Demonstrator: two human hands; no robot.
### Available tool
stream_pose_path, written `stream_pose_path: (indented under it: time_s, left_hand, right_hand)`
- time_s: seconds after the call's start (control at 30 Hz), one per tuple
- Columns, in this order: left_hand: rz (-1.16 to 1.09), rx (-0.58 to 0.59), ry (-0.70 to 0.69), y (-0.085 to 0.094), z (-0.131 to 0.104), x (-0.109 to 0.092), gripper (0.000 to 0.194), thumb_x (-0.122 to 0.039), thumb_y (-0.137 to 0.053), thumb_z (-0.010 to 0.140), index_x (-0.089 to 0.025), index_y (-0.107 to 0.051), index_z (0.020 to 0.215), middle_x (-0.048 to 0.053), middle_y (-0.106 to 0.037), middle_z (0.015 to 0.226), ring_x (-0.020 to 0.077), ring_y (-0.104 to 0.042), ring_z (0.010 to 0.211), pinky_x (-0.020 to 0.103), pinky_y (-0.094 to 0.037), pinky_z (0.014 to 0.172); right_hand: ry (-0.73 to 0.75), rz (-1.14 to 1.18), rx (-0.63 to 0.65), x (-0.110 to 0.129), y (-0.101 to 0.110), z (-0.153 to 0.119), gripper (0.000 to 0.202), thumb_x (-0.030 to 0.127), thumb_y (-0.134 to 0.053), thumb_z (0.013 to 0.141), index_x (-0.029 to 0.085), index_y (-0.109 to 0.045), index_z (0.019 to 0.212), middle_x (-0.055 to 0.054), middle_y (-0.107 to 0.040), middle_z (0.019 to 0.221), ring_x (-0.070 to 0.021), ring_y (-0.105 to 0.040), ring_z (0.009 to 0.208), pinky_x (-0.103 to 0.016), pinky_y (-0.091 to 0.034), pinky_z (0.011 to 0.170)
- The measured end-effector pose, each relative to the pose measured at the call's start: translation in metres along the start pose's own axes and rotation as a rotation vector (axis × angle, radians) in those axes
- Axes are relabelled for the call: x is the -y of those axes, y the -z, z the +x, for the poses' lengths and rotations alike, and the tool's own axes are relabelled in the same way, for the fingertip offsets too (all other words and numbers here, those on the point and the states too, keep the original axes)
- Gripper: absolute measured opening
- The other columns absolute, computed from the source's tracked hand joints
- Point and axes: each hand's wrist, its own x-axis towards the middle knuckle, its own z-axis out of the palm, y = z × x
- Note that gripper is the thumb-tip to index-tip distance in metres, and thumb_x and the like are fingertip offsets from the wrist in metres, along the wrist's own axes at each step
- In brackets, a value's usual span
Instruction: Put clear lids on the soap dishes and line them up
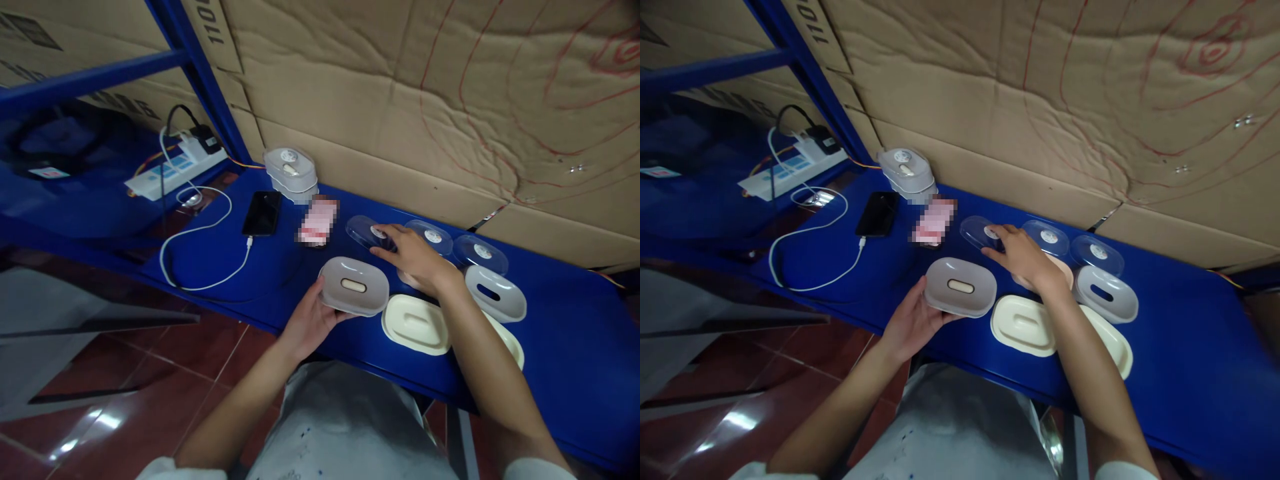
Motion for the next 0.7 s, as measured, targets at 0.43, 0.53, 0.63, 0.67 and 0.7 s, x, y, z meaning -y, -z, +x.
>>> stream_pose_path:
  time_s: [0.43,0.53,0.63,0.67,0.7]
  left_hand:
    - [-0.013,0.039,-0.028,0.002,0.003,0.001,0.051,-0.054,-0.047,0.108,-0.019,-0.065,0.141,0.013,-0.070,0.142,0.0339,-0.059,0.138,0.056,-0.047,0.116]
    - [-0.012,0.077,-0.033,0.002,0.002,0.001,0.052,-0.055,-0.047,0.108,-0.020,-0.064,0.142,0.012,-0.068,0.144,0.0346,-0.058,0.140,0.057,-0.047,0.116]
    - [-0.007,0.089,-0.022,0.003,0.001,0.001,0.053,-0.058,-0.047,0.107,-0.021,-0.065,0.141,0.012,-0.068,0.145,0.0352,-0.055,0.142,0.057,-0.046,0.117]
    - [-0.002,0.091,-0.023,0.003,0.000,0.002,0.054,-0.058,-0.047,0.107,-0.020,-0.065,0.141,0.012,-0.068,0.145,0.0354,-0.055,0.143,0.057,-0.046,0.117]
    - [0.005,0.093,-0.028,0.004,0.000,0.002,0.055,-0.059,-0.047,0.106,-0.020,-0.066,0.141,0.012,-0.068,0.145,0.0356,-0.054,0.144,0.057,-0.045,0.118]
  right_hand:
    - [0.262,0.260,0.000,0.045,-0.009,-0.072,0.052,0.042,-0.067,0.101,0.034,-0.053,0.150,-0.011,-0.053,0.152,-0.0297,-0.060,0.133,-0.049,-0.054,0.110]
    - [0.300,0.212,-0.048,0.048,-0.015,-0.080,0.051,0.039,-0.065,0.102,0.032,-0.052,0.151,-0.013,-0.050,0.151,-0.0305,-0.056,0.139,-0.049,-0.052,0.113]
    - [0.355,0.195,-0.097,0.048,-0.017,-0.084,0.051,0.035,-0.066,0.101,0.033,-0.052,0.150,-0.013,-0.051,0.148,-0.0319,-0.050,0.144,-0.052,-0.048,0.118]
    - [0.357,0.198,-0.101,0.048,-0.018,-0.085,0.051,0.035,-0.067,0.101,0.034,-0.052,0.150,-0.012,-0.051,0.148,-0.0321,-0.049,0.145,-0.053,-0.047,0.118]
    - [0.352,0.210,-0.099,0.048,-0.018,-0.086,0.052,0.036,-0.068,0.100,0.034,-0.052,0.150,-0.012,-0.050,0.148,-0.0321,-0.049,0.145,-0.053,-0.047,0.118]
